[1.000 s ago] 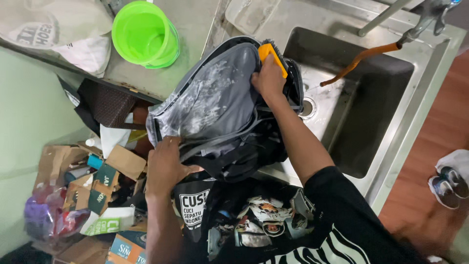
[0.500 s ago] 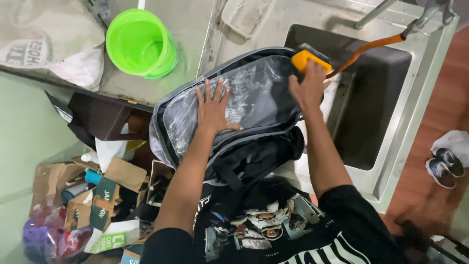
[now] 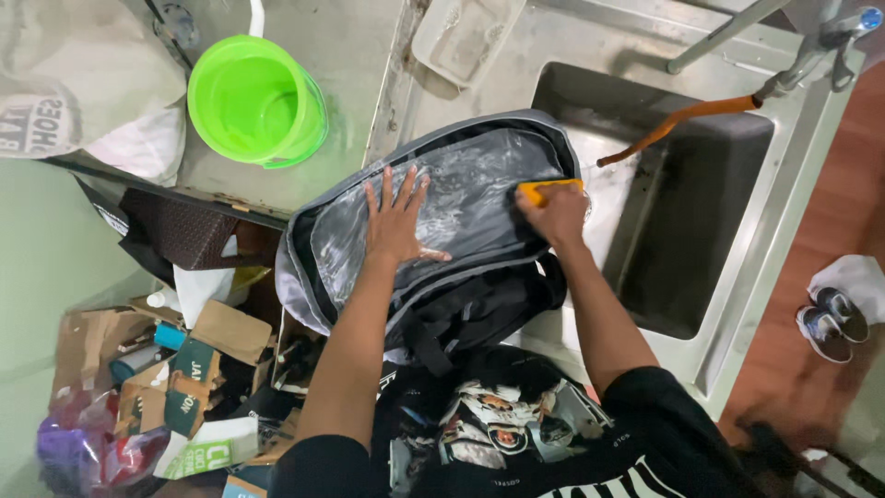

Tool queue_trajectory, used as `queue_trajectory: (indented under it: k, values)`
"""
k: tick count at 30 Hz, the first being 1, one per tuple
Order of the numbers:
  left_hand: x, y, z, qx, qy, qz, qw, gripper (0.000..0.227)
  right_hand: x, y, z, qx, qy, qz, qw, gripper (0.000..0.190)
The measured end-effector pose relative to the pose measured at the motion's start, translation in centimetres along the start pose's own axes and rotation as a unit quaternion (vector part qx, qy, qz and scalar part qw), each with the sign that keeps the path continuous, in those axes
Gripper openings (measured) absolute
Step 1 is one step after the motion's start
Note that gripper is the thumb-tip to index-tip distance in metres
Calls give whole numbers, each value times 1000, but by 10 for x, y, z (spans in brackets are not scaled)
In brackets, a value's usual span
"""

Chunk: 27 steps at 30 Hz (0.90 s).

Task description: The person scrubs the inside of a gray backpack with a yellow sponge, then rinses it using a hose attached to the sink faucet. The bag is held open and manipulated to ensure thorough cleaning of the interior surfaces.

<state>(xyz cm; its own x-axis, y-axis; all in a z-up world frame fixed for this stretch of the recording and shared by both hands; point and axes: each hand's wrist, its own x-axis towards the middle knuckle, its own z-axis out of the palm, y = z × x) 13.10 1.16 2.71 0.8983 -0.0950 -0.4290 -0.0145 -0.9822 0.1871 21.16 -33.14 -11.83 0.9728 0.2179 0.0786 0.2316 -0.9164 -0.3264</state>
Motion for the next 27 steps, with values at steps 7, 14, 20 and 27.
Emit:
queue_trajectory:
  k: [7,14,20,27]
  values:
    - [9,-7,13,1,19,22,1000,155,-84,-128,-23,71,-165,-37,983,51]
    - [1,-1,7,-27,24,32,999,157,-62,-37,5,107,-64,186,975,44]
    - [13,-13,24,-5,42,40,998,154,-91,-143,-25,180,-37,-60,981,36]
    - [3,-26,21,-72,82,106,988,145,-31,-8,14,47,86,90,991,34]
